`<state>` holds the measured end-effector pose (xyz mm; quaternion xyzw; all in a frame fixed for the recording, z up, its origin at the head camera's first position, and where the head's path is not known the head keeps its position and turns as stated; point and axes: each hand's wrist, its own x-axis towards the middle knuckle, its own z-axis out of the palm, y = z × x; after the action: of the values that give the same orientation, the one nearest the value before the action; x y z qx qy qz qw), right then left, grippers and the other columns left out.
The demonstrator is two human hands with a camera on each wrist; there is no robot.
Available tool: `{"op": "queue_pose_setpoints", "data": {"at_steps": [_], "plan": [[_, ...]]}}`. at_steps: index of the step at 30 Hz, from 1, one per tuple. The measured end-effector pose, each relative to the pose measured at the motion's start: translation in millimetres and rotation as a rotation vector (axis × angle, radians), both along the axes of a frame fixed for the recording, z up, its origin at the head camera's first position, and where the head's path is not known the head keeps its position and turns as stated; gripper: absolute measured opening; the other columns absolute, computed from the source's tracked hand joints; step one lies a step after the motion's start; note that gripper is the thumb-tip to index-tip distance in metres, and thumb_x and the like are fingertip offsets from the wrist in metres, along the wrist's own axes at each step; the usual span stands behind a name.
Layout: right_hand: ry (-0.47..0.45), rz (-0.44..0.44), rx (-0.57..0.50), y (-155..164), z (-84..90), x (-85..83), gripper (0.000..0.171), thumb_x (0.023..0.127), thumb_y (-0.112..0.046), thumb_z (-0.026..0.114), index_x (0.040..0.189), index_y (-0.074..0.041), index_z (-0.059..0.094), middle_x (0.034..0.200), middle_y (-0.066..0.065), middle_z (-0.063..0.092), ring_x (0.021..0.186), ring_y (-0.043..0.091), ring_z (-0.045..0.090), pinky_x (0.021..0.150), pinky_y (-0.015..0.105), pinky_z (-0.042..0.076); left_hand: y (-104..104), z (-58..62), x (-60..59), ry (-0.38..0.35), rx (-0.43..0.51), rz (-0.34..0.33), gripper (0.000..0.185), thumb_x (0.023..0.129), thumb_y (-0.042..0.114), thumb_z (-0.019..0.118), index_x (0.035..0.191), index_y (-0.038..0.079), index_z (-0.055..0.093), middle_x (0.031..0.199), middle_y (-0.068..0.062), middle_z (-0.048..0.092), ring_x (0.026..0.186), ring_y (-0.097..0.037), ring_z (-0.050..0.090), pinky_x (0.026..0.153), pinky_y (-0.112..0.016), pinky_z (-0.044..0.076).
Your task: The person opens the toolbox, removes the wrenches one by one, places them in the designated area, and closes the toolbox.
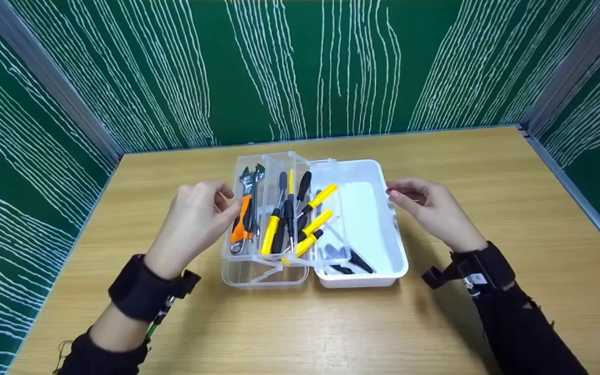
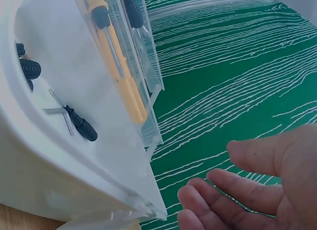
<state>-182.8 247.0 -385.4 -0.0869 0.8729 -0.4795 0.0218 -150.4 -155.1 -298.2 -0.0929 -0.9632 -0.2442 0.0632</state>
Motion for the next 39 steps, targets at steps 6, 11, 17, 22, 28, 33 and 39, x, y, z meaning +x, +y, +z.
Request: {"op": "queue_pose_setpoints", "data": {"at_steps": [6,11,17,22,28,33,39], "plan": [[-0.019,0.013,-0.013,-3.7,5.3,4.8,0.047,0.11,-0.038,0.062,0.144,-0.006,0.065,0.14,0.016,0.071,0.126,0.032,0.068,0.091,0.011,0.051,10.2,5.3,-12.7,-0.038,-0.049,-0.012,0.023,0.101,0.023,0.074,0.103,0.001,0.076,0.076,-0.012,0.071,0.06,-0.021,0.063,0.054,-0.029,0.054],[-0.022,0.022,-0.017,-7.5,8.8,7.8,0.044,0.11,-0.036,0.063,0.143,-0.006,0.065,0.14,0.017,0.071,0.127,0.032,0.069,0.091,0.009,0.052,14.0,7.7,-25.2,-0.045,-0.082,-0.004,0.023,0.101,0.023,0.074,0.103,0.0,0.076,0.07,-0.009,0.064,0.057,-0.021,0.059,0.051,-0.026,0.045],[-0.02,0.034,-0.025,-11.2,11.1,10.5,0.042,0.109,-0.033,0.064,0.142,-0.006,0.066,0.139,0.016,0.071,0.126,0.033,0.07,0.091,0.01,0.055,16.1,7.7,-37.7,-0.063,-0.093,0.005,0.022,0.102,0.021,0.072,0.1,0.0,0.075,0.075,-0.013,0.067,0.06,-0.022,0.064,0.052,-0.025,0.047],[-0.019,0.042,-0.026,-14.3,12.9,12.7,0.04,0.109,-0.033,0.065,0.14,-0.008,0.067,0.138,0.013,0.073,0.125,0.033,0.07,0.091,0.011,0.056,17.1,5.2,-49.7,-0.088,-0.096,0.017,0.022,0.102,0.022,0.072,0.097,0.001,0.075,0.08,-0.014,0.069,0.064,-0.025,0.065,0.055,-0.026,0.048],[-0.006,0.058,-0.026,-17.3,14.2,14.8,0.041,0.108,-0.032,0.066,0.14,-0.006,0.067,0.137,0.012,0.073,0.127,0.032,0.07,0.093,0.01,0.055,19.0,1.1,-63.4,-0.082,-0.127,0.024,0.024,0.102,0.022,0.072,0.096,-0.001,0.076,0.083,-0.015,0.07,0.068,-0.026,0.067,0.058,-0.026,0.05],[-0.005,0.068,-0.026,-18.9,15.4,17.1,0.041,0.108,-0.031,0.066,0.141,-0.006,0.067,0.138,0.013,0.073,0.127,0.031,0.071,0.094,0.009,0.054,21.3,-1.5,-73.7,-0.118,-0.135,0.034,0.027,0.102,0.022,0.073,0.085,0.002,0.073,0.073,-0.009,0.061,0.065,-0.024,0.063,0.058,-0.027,0.047],[-0.002,0.076,-0.029,-19.9,19.0,20.6,0.041,0.109,-0.029,0.066,0.141,-0.005,0.067,0.14,0.017,0.071,0.127,0.031,0.071,0.096,0.009,0.053,21.7,-2.9,-86.5,-0.174,-0.141,0.051,0.038,0.101,0.024,0.074,0.068,0.008,0.064,0.059,0.001,0.045,0.055,-0.017,0.05,0.052,-0.027,0.038]]}}
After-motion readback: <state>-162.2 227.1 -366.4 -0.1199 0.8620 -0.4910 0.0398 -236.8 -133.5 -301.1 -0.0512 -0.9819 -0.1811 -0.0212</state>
